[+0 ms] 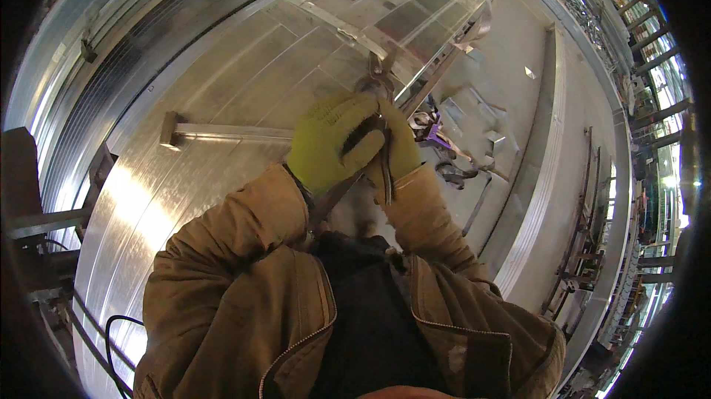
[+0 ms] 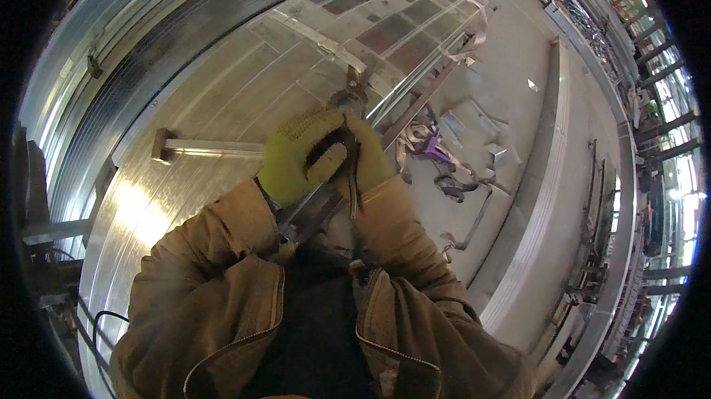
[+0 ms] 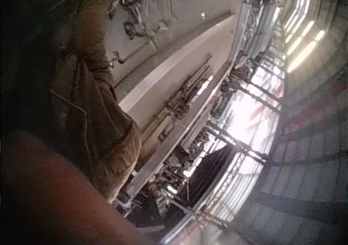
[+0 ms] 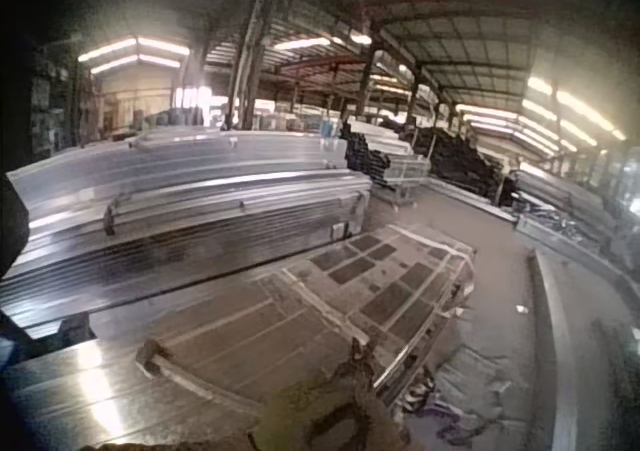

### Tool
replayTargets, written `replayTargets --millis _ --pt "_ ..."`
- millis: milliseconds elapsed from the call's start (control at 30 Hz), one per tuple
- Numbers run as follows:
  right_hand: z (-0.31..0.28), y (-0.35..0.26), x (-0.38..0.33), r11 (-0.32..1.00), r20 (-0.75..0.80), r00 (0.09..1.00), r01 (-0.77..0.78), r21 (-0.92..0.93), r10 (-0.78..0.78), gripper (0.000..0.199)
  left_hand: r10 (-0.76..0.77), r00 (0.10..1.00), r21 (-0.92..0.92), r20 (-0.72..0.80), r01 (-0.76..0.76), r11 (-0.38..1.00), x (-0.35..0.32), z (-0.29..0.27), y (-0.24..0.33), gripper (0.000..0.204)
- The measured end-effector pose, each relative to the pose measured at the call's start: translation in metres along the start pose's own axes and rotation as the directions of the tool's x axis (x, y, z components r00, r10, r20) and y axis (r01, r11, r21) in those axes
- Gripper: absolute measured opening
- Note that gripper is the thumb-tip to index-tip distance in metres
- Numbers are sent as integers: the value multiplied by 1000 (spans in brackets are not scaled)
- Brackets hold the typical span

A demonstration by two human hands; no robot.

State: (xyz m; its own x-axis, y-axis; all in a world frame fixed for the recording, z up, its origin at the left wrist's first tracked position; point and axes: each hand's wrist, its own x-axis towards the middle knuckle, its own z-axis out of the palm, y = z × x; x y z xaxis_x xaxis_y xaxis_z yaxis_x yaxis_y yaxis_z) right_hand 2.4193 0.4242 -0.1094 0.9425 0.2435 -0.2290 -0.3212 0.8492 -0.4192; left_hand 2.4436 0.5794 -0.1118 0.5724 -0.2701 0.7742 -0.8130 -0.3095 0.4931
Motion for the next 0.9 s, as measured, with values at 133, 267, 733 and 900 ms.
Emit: replayTargets --millis 133,267,733,900 --pt "11 -3 6 996 -100 993 -50 72 58 42 36 999 -48 -10 -36 998 7 -4 2 50" --pt "-5 4 14 999 -63 997 36 -33 -38 42 51 995 -101 -80 -59 993 0 0 5 56" --pt "18 -104 -5 373 -418 887 -461 -805 194 43 -350 847 -403 -401 180 897 32 60 94 59" --pt "-14 -70 -7 758 -262 958 -256 -600 117 43 -111 987 -225 -119 82 971 -1 53 45 55"
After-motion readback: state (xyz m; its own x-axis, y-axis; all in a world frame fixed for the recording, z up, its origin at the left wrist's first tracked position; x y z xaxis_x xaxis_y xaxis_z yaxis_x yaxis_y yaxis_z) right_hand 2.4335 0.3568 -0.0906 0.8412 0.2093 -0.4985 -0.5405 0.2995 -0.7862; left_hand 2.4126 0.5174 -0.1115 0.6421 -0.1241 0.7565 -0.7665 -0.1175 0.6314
